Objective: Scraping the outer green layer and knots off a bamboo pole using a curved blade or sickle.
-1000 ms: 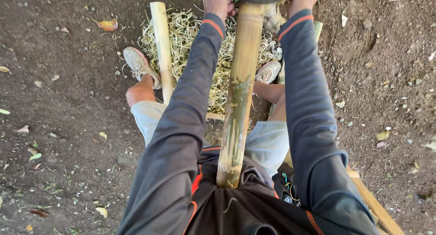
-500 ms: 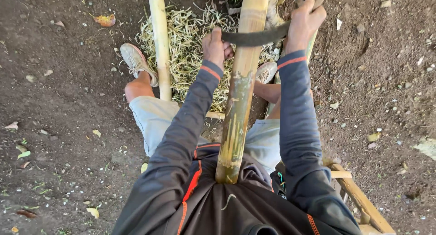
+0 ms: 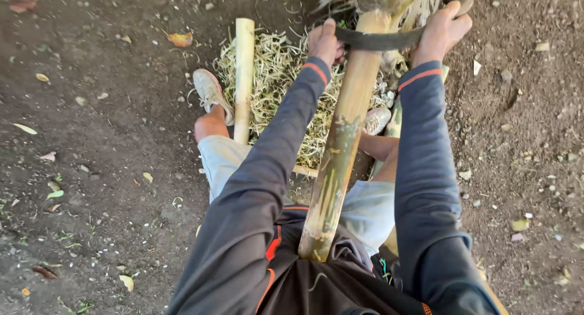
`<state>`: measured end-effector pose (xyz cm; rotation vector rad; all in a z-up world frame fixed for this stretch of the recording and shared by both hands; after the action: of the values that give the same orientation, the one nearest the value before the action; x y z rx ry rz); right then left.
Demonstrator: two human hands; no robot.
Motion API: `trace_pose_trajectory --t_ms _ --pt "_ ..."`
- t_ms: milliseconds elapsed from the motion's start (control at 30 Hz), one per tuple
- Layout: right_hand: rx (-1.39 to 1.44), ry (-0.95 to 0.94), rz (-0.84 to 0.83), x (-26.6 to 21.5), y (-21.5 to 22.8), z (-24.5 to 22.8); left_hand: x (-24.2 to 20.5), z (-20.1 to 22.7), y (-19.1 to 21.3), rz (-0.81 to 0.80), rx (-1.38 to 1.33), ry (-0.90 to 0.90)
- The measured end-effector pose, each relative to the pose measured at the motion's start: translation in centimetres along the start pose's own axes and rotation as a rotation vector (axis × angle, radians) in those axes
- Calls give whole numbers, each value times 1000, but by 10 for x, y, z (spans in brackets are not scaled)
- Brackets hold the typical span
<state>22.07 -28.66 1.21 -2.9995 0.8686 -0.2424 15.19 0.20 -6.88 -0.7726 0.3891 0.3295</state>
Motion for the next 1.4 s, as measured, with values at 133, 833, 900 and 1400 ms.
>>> trace_pose_trajectory --t_ms 133,833,900,1400 --pt "-55 -164 55 26 -3 32 20 9 -15 88 171 34" --pt "90 -96 109 -107 81 -6 -118 11 26 -36 673 -585" --pt "108 -174 103 -127 96 5 -155 6 35 -45 615 -440" --pt "155 -468 165 -258 132 -81 -316 -8 29 -296 568 -53"
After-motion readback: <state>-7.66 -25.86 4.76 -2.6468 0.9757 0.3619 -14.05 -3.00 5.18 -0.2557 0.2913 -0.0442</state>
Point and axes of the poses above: each hand's wrist, its own x-axis towards the middle knuckle, its own y-axis out of the back of the hand, z = x × y, the point moved 7 cm from there along x, towards the middle knuckle
